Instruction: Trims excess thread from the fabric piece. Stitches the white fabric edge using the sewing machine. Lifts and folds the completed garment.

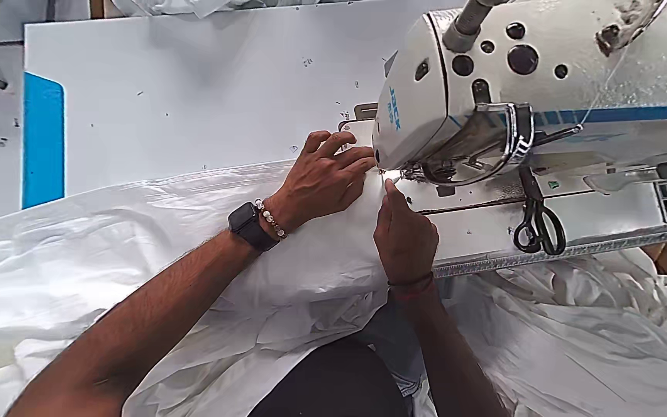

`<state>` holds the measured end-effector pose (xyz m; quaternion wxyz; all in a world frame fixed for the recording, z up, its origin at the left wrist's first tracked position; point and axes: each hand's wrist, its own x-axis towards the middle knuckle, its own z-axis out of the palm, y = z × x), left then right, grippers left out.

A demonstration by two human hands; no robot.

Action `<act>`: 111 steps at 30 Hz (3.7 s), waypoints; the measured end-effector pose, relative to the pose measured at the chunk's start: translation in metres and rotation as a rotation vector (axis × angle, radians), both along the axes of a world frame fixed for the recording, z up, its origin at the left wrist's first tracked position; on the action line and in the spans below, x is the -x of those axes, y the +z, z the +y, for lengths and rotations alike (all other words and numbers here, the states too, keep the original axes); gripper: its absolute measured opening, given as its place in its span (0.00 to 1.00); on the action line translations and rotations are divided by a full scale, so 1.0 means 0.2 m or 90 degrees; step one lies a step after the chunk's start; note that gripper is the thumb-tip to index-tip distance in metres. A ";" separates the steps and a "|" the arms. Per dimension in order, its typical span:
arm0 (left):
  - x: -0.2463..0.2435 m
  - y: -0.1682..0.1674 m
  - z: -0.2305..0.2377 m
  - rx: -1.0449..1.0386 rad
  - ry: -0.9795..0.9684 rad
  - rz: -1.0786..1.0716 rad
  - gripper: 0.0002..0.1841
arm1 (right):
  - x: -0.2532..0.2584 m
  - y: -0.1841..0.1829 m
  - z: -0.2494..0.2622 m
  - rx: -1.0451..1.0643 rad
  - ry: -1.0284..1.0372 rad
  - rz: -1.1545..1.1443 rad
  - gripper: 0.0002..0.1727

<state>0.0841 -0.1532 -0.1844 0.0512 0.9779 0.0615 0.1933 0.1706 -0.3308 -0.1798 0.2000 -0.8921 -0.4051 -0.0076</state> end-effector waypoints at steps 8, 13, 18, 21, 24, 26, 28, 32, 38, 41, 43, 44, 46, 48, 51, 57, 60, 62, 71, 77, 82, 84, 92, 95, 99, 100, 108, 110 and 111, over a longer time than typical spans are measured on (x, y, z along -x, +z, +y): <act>0.06 -0.01 -0.20 0.139 0.023 0.007 0.20 | -0.51 0.15 -0.16 -0.016 -0.011 -0.022 0.15; 0.08 -0.02 -0.13 0.118 -0.036 -0.004 0.19 | -0.61 0.14 -0.26 -0.026 0.141 -0.002 0.13; 0.08 -0.01 -0.10 0.116 -0.055 0.001 0.19 | -0.53 0.09 -0.22 -0.005 0.009 -0.064 0.16; 0.07 -0.01 -0.09 0.117 -0.062 -0.002 0.19 | -0.58 0.11 -0.23 -0.002 0.026 -0.035 0.12; 0.07 -0.02 -0.09 0.121 -0.063 0.001 0.20 | -0.45 0.10 -0.24 -0.030 0.094 0.034 0.12; 0.07 -0.01 -0.09 0.120 -0.060 0.001 0.20 | -0.36 0.04 -0.19 -0.035 0.114 0.014 0.13; 0.08 -0.01 -0.09 0.118 -0.064 0.004 0.21 | -0.28 0.00 -0.14 -0.050 0.102 -0.002 0.15; 0.08 -0.02 -0.07 0.120 -0.077 0.006 0.21 | -0.20 -0.04 -0.10 -0.097 0.094 -0.037 0.14; 0.05 -0.03 0.04 0.105 -0.145 0.022 0.21 | -0.09 -0.10 -0.16 -0.167 0.207 -0.102 0.19; 0.04 -0.02 0.07 0.091 -0.175 0.031 0.21 | -0.05 -0.11 -0.18 -0.119 0.189 -0.144 0.19; 0.03 -0.02 0.05 0.080 -0.164 0.029 0.21 | -0.04 -0.13 -0.18 -0.126 0.140 -0.190 0.17; 0.03 -0.02 0.02 0.080 -0.147 0.032 0.21 | -0.03 -0.13 -0.18 -0.137 0.120 -0.196 0.16; 0.05 -0.02 -0.08 0.077 -0.088 0.032 0.24 | -0.04 -0.12 -0.18 -0.188 0.082 -0.162 0.13; 0.07 -0.03 -0.17 0.078 -0.018 0.049 0.31 | -0.07 -0.09 -0.18 -0.183 0.019 -0.069 0.11; 0.08 -0.04 -0.26 0.066 0.057 0.074 0.39 | -0.11 -0.01 -0.10 -0.068 -0.035 0.041 0.20; 0.12 -0.03 -0.22 0.111 0.005 0.048 0.25 | -0.04 0.13 -0.04 -0.084 -0.014 0.219 0.12; 0.12 -0.03 -0.23 0.098 0.009 0.053 0.24 | 0.13 0.07 -0.22 -0.153 -0.009 0.365 0.25; 0.10 -0.02 -0.23 0.077 0.018 0.033 0.22 | 0.21 0.08 -0.30 -0.218 -0.018 0.420 0.22; 0.09 -0.01 -0.27 0.002 0.049 0.027 0.20 | 0.14 0.09 -0.27 -0.175 -0.074 0.345 0.25; 0.10 -0.03 -0.23 0.024 0.034 0.004 0.19 | 0.19 0.14 -0.36 -0.228 -0.019 0.441 0.22; 0.08 -0.01 -0.15 0.025 -0.020 -0.017 0.16 | 0.23 0.16 -0.37 -0.194 -0.052 0.405 0.25; 0.08 -0.01 -0.13 0.024 -0.036 -0.022 0.16 | 0.24 0.17 -0.38 -0.190 -0.053 0.394 0.24; 0.02 0.02 -0.02 -0.013 -0.138 -0.049 0.14 | 0.14 0.37 -0.35 -0.114 0.015 0.221 0.22; 0.01 0.04 -0.01 -0.042 -0.176 -0.051 0.12 | -0.03 0.38 -0.19 -0.020 0.055 0.179 0.26; 0.08 0.05 -0.14 0.189 -0.053 0.028 0.13 | -0.17 0.18 0.02 0.158 0.029 0.204 0.28; 0.10 0.04 -0.15 0.255 -0.028 0.043 0.15 | -0.16 0.16 -0.01 0.139 0.021 0.167 0.30; 0.18 -0.04 -0.31 0.124 0.035 0.092 0.24 | 0.07 0.08 -0.68 -0.094 0.154 0.309 0.22; 0.16 -0.05 -0.36 0.122 0.056 0.079 0.23 | 0.14 0.11 -0.73 -0.047 0.249 0.223 0.10; 0.16 -0.05 -0.36 0.122 0.055 0.073 0.22 | 0.19 0.10 -0.73 0.025 0.311 0.176 0.07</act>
